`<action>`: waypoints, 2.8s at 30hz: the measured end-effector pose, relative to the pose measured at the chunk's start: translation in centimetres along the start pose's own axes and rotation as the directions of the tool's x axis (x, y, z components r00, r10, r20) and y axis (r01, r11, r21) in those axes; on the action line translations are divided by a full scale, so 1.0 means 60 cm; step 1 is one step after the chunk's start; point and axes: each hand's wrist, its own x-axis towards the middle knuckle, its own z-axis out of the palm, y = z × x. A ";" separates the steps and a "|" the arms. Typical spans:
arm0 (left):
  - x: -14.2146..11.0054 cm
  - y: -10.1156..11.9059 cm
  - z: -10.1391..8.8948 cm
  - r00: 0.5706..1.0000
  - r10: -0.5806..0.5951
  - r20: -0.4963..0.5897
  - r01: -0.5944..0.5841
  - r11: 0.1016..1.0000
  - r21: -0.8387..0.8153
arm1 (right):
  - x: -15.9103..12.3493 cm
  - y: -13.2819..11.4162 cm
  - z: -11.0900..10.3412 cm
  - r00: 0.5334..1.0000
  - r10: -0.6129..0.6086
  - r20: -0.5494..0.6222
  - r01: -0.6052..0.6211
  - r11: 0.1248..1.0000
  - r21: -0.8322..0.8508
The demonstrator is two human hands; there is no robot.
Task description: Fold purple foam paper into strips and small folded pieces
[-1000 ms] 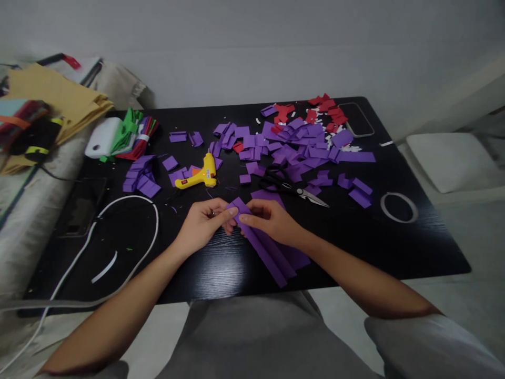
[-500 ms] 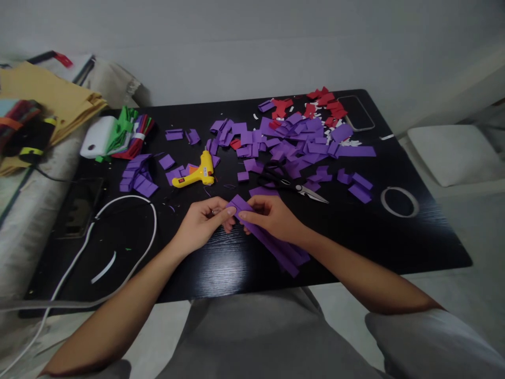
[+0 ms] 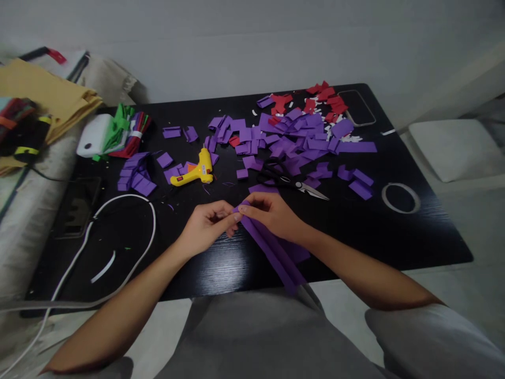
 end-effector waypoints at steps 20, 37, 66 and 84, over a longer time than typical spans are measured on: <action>0.001 -0.014 -0.002 0.960 0.278 -0.043 -0.266 0.947 0.183 | -0.002 -0.005 -0.002 1.000 0.000 0.008 0.000 1.000 -0.012; -0.002 -0.012 -0.006 0.784 0.614 -0.091 -0.504 0.714 0.486 | -0.008 -0.012 -0.001 0.998 -0.029 0.064 0.031 0.999 -0.026; -0.005 -0.004 -0.009 0.783 0.619 -0.061 -0.525 0.710 0.470 | -0.009 -0.016 0.000 0.995 0.050 0.089 -0.053 0.998 0.036; -0.005 -0.007 -0.011 0.782 0.621 -0.058 -0.529 0.709 0.466 | -0.008 -0.010 -0.001 0.997 0.020 0.074 -0.019 1.000 -0.011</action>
